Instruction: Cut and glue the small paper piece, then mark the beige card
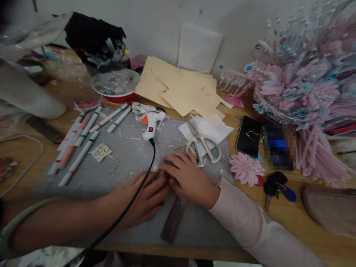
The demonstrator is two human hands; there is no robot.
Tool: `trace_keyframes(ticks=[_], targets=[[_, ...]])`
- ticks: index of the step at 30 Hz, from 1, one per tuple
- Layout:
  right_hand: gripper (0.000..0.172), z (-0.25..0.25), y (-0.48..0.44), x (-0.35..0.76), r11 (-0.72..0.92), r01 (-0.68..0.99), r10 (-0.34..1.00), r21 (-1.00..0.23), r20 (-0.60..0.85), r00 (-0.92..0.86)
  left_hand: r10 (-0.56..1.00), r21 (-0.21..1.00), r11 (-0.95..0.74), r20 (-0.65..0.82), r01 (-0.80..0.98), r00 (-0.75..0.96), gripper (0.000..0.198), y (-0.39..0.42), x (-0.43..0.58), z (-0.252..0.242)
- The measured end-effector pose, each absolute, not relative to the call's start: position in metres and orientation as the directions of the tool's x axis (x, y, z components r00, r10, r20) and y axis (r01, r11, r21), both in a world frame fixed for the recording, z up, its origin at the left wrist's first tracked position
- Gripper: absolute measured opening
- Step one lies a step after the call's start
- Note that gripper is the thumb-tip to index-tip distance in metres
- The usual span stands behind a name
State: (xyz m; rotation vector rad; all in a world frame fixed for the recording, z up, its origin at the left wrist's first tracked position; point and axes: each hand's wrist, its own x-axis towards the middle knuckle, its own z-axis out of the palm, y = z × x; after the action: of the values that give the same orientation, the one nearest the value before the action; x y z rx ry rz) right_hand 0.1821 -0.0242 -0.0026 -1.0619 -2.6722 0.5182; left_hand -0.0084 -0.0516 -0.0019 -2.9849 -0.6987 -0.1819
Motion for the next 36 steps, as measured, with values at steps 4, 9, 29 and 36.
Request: trace_keyframes(ticks=[4,9,29,36], targets=[[0.038,-0.004,-0.022,0.185,0.733,0.592,0.646,-0.335,0.073,-0.760,0.465,-0.033,-0.881,0.125,0.472,0.877,0.035,-0.054,-0.007,-0.005],[0.037,-0.004,-0.022,0.186,0.746,0.583,0.636,-0.324,0.086,-0.767,0.458,-0.048,-0.884,0.104,0.465,0.883,0.035,-0.054,-0.008,-0.005],[0.042,-0.004,-0.027,0.179,0.703,0.629,0.685,-0.332,0.082,-0.724,0.446,-0.044,-0.891,0.088,0.451,0.891,0.034,-0.055,-0.007,-0.008],[0.045,-0.006,-0.026,0.183,0.729,0.603,0.654,-0.323,0.069,-0.754,0.424,-0.086,-0.897,0.113,0.434,0.899,0.029,-0.058,-0.009,-0.014]])
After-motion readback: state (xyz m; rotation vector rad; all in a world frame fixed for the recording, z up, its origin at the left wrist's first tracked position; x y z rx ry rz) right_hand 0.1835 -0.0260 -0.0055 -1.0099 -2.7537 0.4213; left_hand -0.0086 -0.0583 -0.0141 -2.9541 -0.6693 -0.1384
